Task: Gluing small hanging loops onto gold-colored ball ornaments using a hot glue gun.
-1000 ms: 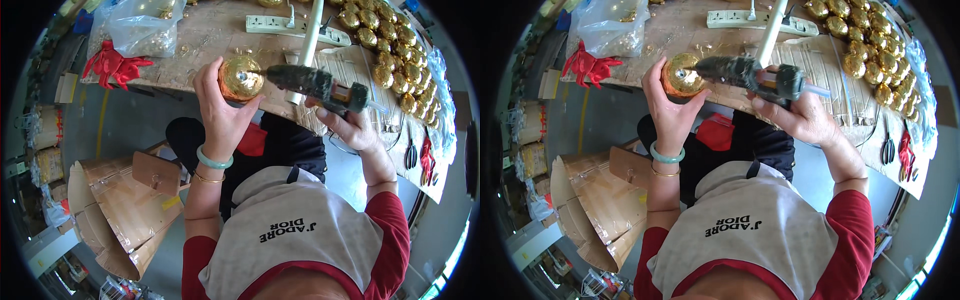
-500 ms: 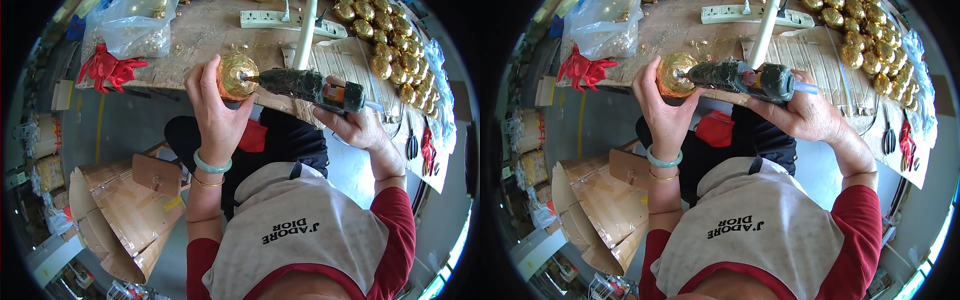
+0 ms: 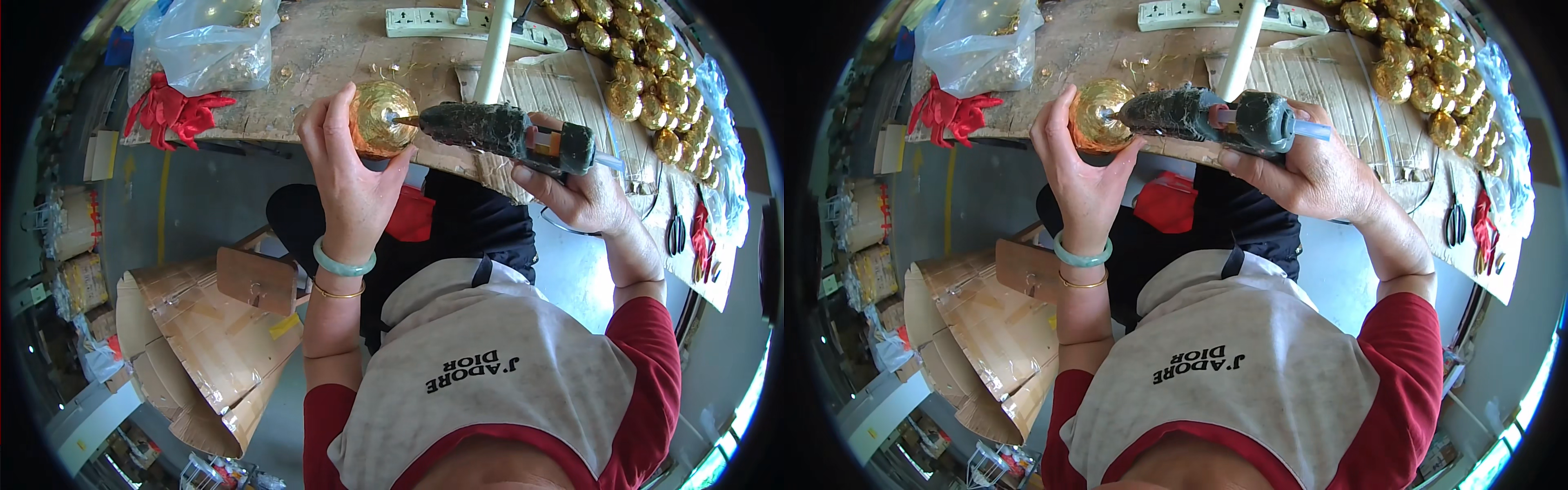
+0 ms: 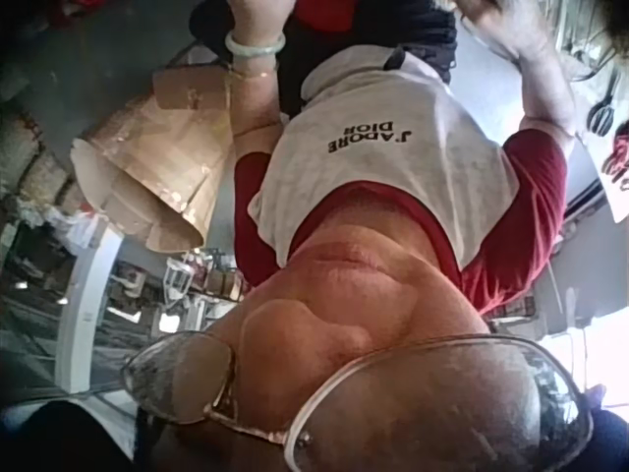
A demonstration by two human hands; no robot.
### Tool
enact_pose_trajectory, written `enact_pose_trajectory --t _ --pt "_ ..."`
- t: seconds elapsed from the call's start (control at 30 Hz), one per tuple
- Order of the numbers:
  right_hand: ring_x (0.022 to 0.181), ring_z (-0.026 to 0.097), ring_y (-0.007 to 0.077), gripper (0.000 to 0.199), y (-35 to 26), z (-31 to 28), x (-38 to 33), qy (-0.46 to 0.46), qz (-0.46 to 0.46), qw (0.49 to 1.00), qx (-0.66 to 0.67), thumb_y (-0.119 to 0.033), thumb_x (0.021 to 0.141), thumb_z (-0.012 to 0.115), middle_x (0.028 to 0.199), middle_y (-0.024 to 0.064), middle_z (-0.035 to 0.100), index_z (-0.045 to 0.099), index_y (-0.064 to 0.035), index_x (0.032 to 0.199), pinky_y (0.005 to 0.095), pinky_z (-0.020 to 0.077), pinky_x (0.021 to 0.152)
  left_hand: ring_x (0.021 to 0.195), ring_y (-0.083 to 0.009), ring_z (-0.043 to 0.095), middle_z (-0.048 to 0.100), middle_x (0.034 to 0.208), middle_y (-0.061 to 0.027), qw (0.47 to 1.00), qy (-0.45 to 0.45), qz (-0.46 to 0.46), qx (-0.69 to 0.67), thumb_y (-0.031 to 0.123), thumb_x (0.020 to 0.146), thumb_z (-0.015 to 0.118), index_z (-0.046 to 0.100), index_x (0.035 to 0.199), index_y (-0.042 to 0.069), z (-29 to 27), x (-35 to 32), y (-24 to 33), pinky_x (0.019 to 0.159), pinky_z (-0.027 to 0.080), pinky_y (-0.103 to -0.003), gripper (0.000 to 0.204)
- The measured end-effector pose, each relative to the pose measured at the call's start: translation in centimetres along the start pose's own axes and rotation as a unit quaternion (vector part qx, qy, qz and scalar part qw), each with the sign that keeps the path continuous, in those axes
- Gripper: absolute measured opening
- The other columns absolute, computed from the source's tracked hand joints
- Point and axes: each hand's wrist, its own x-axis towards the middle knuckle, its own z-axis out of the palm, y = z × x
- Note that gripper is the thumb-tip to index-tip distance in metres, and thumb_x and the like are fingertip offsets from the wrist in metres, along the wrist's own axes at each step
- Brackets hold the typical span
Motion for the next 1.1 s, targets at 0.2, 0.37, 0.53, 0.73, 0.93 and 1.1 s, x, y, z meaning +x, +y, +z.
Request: enact_pose_trajectory --t 0.2,0.37,0.53,0.73,0.93,1.1 --pt "0.093 0.064 0.0145 0.051 -0.9 -0.3 0.4 -0.032 0.115 0.991 0.057 -0.017 0.090 0.070 0.099 0.0087 0.067 0.047 0.0021 0.131 0.0306 0.0509 0.085 0.114 -0.0325 0.045 0.040 0.123 -0.0166 1.000 -0.002 0.002 0.000 -0.003 0.057 0.085 0.041 0.135 0.005 -0.1 -0.1 -0.1 0.097 0.043 -0.041 0.090" --pt "0.097 0.063 0.0156 0.057 0.6 0.0 -0.1 -0.016 0.066 0.994 0.080 -0.017 0.089 0.070 0.103 0.0091 0.066 0.043 0.0024 0.136 0.0315 0.0486 0.089 0.114 -0.0328 0.046 0.040 0.122 -0.0170 1.000 0.000 0.005 -0.005 -0.003 0.057 0.085 0.042 0.135 0.004 0.0 0.2 -0.1 0.096 0.044 -0.041 0.090" --pt "0.096 0.064 0.0170 0.058 0.0 0.1 0.6 0.018 -0.028 0.999 -0.018 -0.015 0.090 0.067 0.105 0.0111 0.067 0.040 0.0045 0.138 0.0312 0.0501 0.086 0.114 -0.0328 0.046 0.040 0.123 -0.0171 1.000 0.006 0.001 -0.002 -0.004 0.057 0.085 0.041 0.135 0.004 0.0 0.2 -0.3 0.097 0.044 -0.041 0.090" --pt "0.092 0.064 0.0153 0.059 1.2 0.6 0.6 0.014 -0.009 1.000 0.019 -0.016 0.089 0.070 0.098 0.0085 0.067 0.041 0.0043 0.137 0.0300 0.0505 0.084 0.115 -0.0330 0.046 0.040 0.124 -0.0171 1.000 0.005 -0.007 -0.006 -0.005 0.057 0.085 0.041 0.136 0.004 0.0 0.2 -0.5 0.098 0.044 -0.041 0.090" --pt "0.092 0.064 0.0157 0.054 0.8 -0.1 0.6 -0.022 0.027 0.999 0.017 -0.016 0.090 0.068 0.100 0.0089 0.067 0.044 0.0036 0.134 0.0307 0.0499 0.085 0.115 -0.0328 0.046 0.040 0.124 -0.0170 1.000 0.009 -0.003 -0.004 -0.004 0.057 0.085 0.041 0.136 0.004 0.1 0.3 -0.7 0.097 0.044 -0.041 0.090" --pt "0.101 0.063 0.0188 0.053 1.4 0.1 0.7 -0.019 0.030 0.998 0.049 -0.015 0.090 0.069 0.107 0.0109 0.066 0.046 0.0010 0.135 0.0328 0.0495 0.088 0.116 -0.0312 0.046 0.043 0.125 -0.0154 1.000 0.017 -0.015 -0.019 0.000 0.060 0.085 0.044 0.133 0.004 0.2 0.4 -0.8 0.099 0.042 -0.040 0.085"
